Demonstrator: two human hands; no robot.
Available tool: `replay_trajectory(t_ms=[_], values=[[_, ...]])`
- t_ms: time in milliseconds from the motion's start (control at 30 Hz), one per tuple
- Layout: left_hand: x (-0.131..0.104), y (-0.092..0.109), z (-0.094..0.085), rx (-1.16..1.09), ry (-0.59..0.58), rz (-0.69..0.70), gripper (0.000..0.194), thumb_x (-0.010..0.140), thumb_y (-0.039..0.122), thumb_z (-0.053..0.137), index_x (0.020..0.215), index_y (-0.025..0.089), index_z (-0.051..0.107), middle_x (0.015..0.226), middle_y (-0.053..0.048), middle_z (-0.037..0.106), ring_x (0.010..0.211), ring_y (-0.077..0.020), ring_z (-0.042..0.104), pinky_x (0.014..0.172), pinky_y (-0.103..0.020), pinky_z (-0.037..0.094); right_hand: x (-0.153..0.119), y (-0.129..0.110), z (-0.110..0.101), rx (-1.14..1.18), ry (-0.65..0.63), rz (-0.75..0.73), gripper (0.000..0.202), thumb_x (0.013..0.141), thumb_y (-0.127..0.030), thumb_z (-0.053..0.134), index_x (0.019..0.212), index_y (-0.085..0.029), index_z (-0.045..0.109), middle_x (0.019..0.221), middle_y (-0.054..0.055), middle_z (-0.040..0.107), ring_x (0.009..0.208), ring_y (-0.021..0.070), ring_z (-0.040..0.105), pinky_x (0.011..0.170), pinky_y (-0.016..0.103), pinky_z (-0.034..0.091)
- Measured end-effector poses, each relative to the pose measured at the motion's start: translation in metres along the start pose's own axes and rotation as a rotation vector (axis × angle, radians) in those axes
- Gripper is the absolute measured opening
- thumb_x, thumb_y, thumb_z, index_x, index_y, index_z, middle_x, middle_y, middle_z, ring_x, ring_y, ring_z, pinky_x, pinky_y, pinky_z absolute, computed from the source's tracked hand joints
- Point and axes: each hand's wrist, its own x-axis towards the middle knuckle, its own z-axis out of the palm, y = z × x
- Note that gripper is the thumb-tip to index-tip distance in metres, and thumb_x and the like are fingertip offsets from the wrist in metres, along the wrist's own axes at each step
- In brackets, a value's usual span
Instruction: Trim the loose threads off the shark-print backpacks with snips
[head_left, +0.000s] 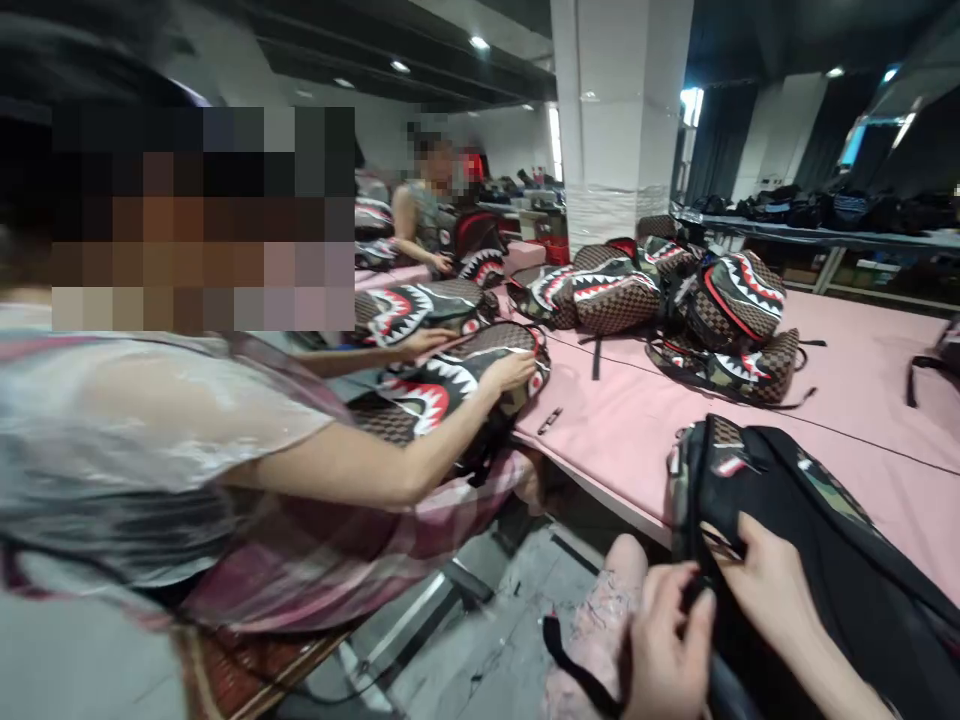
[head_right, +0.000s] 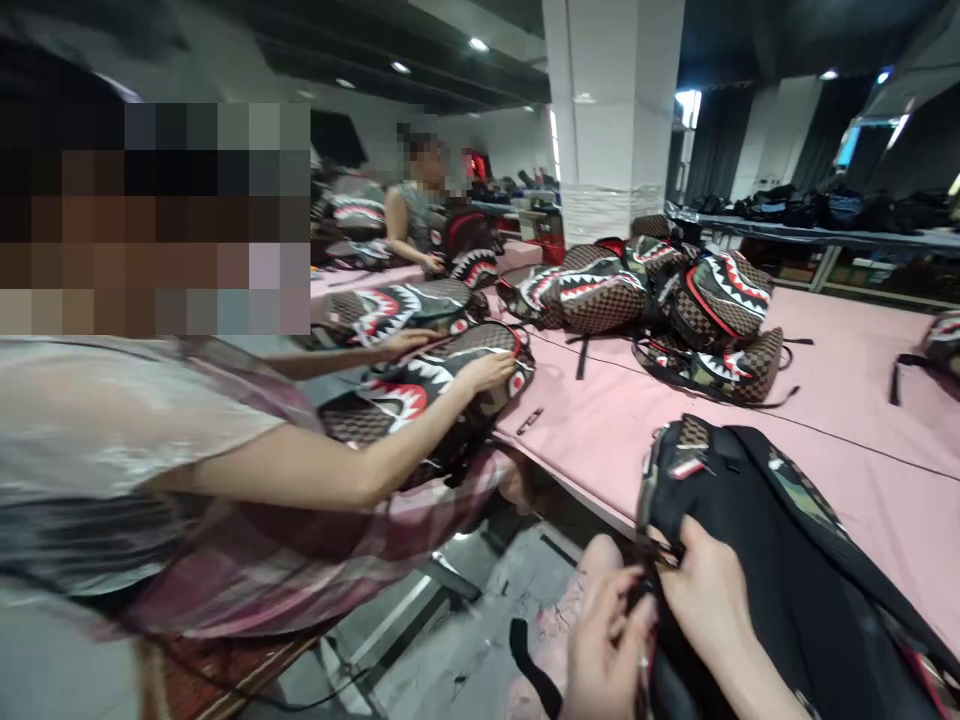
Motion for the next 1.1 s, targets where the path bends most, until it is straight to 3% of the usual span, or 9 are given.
replay_trajectory(t_ms=[100,233,367,467,633,767,1000,1100], values=[[0.013,0.011,-0.005,-0.336,-0.026,-0.274,0.033,0.072,0.037,0.063,0.097,0.017,0.065,0.09,-0.009,0.067,0.09,-0.0244,0.061,0.085,-0.038,0.047,0.01,-0.007,-0.006,0.039,-0.107,-0.084,0.025,0.075,-0.041,0.057,0.084,-0.018,0.061,0.062,-0.001,0.06,0.051,0.0134,0.052,0.049,0.022,0.038],[0.033,0.013,-0.014,-0.595,-0.119,-0.5,0.036,0.072,0.034,0.064,0.102,0.014,0.064,0.085,-0.006,0.071,0.087,-0.0214,0.064,0.087,-0.035,0.047,0.011,0.009,-0.008,0.106,-0.018,-0.146,0.029,0.085,-0.034,0.048,0.109,-0.019,0.05,0.079,-0.001,0.058,0.067,0.0132,0.054,0.064,0.025,0.043],[0.037,0.015,-0.02,-0.682,-0.111,-0.647,0.032,0.073,0.029,0.064,0.1,0.013,0.065,0.082,-0.006,0.072,0.082,-0.0212,0.066,0.079,-0.032,0.05,-0.006,0.035,-0.003,0.05,0.135,-0.237,0.017,0.088,-0.026,0.044,0.102,-0.018,0.052,0.089,0.005,0.059,0.077,0.0154,0.055,0.07,0.028,0.045],[0.037,0.016,-0.02,-0.675,-0.056,-0.729,0.026,0.071,0.025,0.065,0.093,0.011,0.066,0.083,-0.008,0.072,0.078,-0.0208,0.067,0.075,-0.03,0.052,-0.014,0.05,0.003,-0.021,0.17,-0.383,0.016,0.089,-0.022,0.045,0.101,-0.018,0.053,0.088,0.007,0.059,0.079,0.017,0.056,0.071,0.031,0.046],[0.038,0.016,-0.017,-0.698,-0.041,-0.747,0.02,0.068,0.025,0.066,0.084,0.013,0.068,0.074,-0.005,0.072,0.072,-0.0207,0.067,0.067,-0.029,0.053,-0.012,0.054,0.012,-0.15,0.124,-0.562,0.017,0.09,-0.023,0.045,0.101,-0.016,0.056,0.087,0.009,0.062,0.082,0.019,0.058,0.073,0.034,0.048],[0.037,0.012,-0.016,-0.709,-0.06,-0.723,0.017,0.064,0.024,0.068,0.078,0.014,0.069,0.068,-0.003,0.071,0.078,-0.0234,0.067,0.069,-0.03,0.053,-0.008,0.05,0.017,-0.199,0.102,-0.582,0.019,0.092,-0.025,0.043,0.098,-0.016,0.059,0.087,0.009,0.063,0.081,0.0185,0.058,0.071,0.032,0.048],[0.033,0.007,-0.018,-0.701,-0.037,-0.72,0.025,0.063,0.023,0.069,0.085,0.01,0.069,0.073,-0.007,0.072,0.077,-0.0238,0.066,0.069,-0.031,0.051,-0.013,0.051,0.022,-0.246,0.155,-0.581,0.019,0.092,-0.019,0.042,0.086,-0.016,0.06,0.078,0.007,0.063,0.071,0.0168,0.057,0.065,0.03,0.045],[0.032,0.011,-0.018,-0.703,-0.057,-0.712,0.027,0.065,0.024,0.068,0.089,0.011,0.069,0.076,-0.007,0.072,0.081,-0.0247,0.066,0.07,-0.032,0.051,-0.014,0.048,0.021,-0.215,0.139,-0.588,0.019,0.092,-0.022,0.042,0.092,-0.016,0.059,0.081,0.008,0.063,0.076,0.0174,0.058,0.067,0.031,0.047]])
